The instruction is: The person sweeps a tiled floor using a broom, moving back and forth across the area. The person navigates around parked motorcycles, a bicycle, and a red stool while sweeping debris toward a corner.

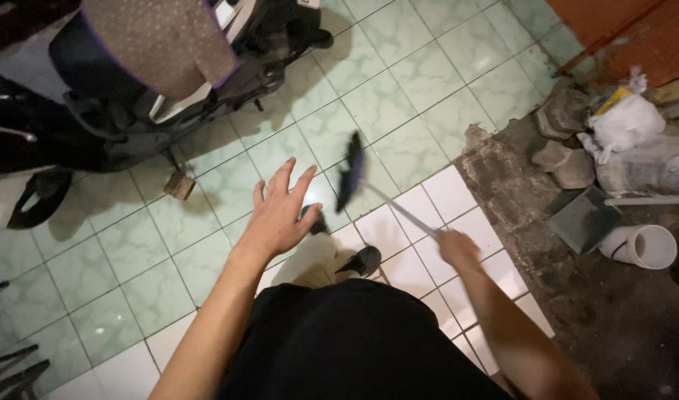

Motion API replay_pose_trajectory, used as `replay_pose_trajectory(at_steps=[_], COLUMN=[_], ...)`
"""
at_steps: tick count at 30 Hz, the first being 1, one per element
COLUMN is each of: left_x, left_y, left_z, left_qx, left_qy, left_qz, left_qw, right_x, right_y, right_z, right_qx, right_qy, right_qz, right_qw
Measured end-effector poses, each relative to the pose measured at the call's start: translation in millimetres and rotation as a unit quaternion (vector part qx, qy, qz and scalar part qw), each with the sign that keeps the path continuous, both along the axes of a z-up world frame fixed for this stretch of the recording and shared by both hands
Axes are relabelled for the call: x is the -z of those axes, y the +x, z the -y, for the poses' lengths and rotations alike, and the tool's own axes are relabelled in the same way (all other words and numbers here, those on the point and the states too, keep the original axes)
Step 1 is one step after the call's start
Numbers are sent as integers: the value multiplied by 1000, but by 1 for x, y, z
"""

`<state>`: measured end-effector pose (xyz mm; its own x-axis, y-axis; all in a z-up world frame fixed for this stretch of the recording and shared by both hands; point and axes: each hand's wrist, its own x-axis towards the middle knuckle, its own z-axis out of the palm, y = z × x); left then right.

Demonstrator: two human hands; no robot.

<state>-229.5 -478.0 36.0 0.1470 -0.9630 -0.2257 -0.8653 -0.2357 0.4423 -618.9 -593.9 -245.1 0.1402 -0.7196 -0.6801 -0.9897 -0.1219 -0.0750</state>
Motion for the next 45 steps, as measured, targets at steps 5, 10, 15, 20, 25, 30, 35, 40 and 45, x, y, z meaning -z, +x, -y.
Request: replay_pose_trajectory(at_steps=[5,10,15,20,25,30,35,40,45], left_x=[14,35,60,68,75,71,72,76,88], left_y=[-11,-21,-35,-45,-45,-39,-30,-53,-114], left_z=[32,79,152,225,286,300,288,256,225], left_qx=[15,42,74,96,112,100,34,-37,-73], left_qy=[7,-2,-11,-4,-19,-20,-3,17,7], left_qz=[-8,-43,-61,-96,-94,-91,-66,-48,-22], left_qw=[1000,998,995,991,989,991,997,998,997], right_x=[-24,-63,-65,-70,-75,-92,-51,-17,-14], right_y=[-186,-252,-246,-147,20,100,48,-139,-301], right_z=[-21,-28,-16,20,129,214,239,234,218], right_qx=[-263,171,243,215,173,103,-12,-27,-8], right_qy=[-28,57,49,-76,-25,5,11,8,-3], right_qz=[-120,-131,-85,74,59,90,-11,-58,-74], right_qw=[957,975,965,971,983,991,1000,998,997])
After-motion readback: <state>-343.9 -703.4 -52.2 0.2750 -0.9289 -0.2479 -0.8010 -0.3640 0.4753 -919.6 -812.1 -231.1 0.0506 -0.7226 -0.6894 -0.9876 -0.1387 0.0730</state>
